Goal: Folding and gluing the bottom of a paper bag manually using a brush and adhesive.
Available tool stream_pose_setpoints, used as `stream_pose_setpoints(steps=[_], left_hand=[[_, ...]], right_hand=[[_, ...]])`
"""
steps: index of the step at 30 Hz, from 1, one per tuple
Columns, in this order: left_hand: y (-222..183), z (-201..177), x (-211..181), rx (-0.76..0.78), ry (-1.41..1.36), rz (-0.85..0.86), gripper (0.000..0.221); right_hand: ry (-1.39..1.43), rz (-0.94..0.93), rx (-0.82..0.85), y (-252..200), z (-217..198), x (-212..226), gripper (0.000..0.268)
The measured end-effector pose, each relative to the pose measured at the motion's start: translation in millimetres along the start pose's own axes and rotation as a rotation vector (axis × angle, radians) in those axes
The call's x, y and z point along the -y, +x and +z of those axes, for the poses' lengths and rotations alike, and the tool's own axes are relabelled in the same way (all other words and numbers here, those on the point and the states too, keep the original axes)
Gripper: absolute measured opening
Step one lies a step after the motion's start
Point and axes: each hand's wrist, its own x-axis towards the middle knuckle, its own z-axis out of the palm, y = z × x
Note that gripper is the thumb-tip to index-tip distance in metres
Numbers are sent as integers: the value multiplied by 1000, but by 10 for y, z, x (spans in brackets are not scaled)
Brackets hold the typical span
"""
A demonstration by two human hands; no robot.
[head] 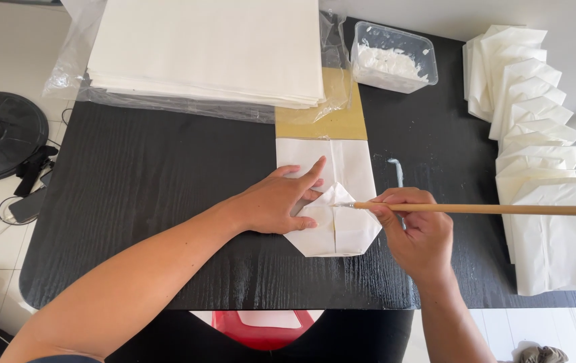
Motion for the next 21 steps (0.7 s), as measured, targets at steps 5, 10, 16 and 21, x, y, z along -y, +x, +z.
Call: stream_pose_setpoints(steps=[5,10,16,21], left_hand=[[-23,-25,-40,-1,3,-4,105],[-11,-11,-22,5,26,-17,105],[-2,-18,-24,4,39,-4,105],[0,-8,-20,-5,39,0,106]], right_hand=[[-43,16,20,81,82,62,22],[-15,-23,-17,145,123,-32,22],[-9,-60,-57,213,133,-98,20],[57,-91,-134,110,16,-14,18]])
